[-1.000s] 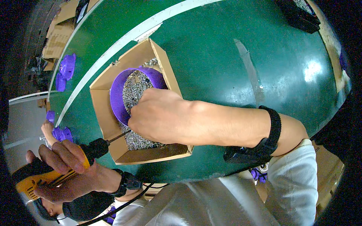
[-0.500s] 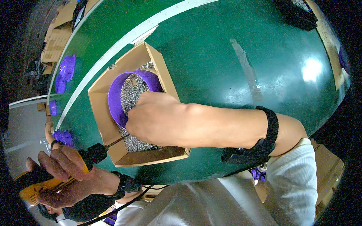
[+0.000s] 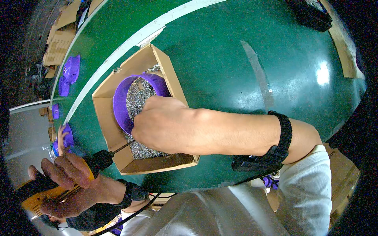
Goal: The person uses a yellow electric screwdriver to fasten screws into purple plastic fan housings. They repeatedly pick up a housing, place it over a box of screws, drive a screw into the center, and then place the finished unit on the green workbench. The person handles multiple units in a repetitive assembly sequence.
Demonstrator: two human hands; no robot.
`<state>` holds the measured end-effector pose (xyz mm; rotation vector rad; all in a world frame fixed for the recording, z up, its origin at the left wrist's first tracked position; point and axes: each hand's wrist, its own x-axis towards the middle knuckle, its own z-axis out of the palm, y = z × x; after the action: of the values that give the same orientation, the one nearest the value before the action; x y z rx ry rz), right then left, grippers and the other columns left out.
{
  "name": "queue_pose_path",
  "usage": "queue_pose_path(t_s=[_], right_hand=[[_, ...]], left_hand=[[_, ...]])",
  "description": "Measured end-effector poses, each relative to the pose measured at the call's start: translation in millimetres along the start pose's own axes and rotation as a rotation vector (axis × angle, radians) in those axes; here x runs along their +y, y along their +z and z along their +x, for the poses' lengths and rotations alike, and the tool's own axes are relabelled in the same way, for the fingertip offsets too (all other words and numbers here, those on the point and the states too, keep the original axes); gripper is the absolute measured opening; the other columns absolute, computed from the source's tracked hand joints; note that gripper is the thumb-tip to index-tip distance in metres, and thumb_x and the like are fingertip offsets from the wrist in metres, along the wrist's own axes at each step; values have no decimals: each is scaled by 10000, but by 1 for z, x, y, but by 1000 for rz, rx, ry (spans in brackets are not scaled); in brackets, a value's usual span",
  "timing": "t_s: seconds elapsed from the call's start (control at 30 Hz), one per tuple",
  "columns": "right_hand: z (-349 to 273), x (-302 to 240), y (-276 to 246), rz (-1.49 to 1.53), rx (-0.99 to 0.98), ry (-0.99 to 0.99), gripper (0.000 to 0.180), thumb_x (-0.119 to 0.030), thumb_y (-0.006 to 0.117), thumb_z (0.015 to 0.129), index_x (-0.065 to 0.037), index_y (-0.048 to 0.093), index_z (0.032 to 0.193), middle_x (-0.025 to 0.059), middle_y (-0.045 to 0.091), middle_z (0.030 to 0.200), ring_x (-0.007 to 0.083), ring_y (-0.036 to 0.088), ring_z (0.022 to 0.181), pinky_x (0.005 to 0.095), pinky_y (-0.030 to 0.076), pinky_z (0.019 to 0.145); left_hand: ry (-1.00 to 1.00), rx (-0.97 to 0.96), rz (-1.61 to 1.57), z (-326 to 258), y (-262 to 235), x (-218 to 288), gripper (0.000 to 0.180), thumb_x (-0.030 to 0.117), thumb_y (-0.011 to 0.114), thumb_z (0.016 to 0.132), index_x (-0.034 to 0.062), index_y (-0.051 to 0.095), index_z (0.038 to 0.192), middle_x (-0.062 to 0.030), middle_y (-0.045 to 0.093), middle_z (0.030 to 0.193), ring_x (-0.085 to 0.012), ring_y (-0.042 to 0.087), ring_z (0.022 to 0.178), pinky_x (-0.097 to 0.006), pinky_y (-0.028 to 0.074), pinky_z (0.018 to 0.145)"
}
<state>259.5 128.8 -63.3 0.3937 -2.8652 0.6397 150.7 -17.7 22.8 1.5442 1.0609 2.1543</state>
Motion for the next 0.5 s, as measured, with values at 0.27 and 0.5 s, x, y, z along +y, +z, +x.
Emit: queue_pose_path(t_s=[0.27, 0.5], right_hand=[[0, -1, -4, -9, -50, 8, 131, -157, 537, 792, -69, 627, 755, 80, 612, 790, 232, 623, 770, 345, 451, 671], [-3, 1, -2, 9, -13, -1, 126, -153, 542, 789, -66, 626, 754, 82, 612, 790, 233, 630, 791, 349, 460, 678]], left_hand=[[-69, -11, 25, 2, 1, 2, 655, 501, 474, 875, -43, 421, 1235, -43, 396, 596, -132, 328, 378, -276, 287, 384], [-4, -92, -82, 2, -16, -5, 502, 352, 548, 878, -17, 395, 1182, -124, 487, 623, -229, 471, 436, -329, 435, 399]])
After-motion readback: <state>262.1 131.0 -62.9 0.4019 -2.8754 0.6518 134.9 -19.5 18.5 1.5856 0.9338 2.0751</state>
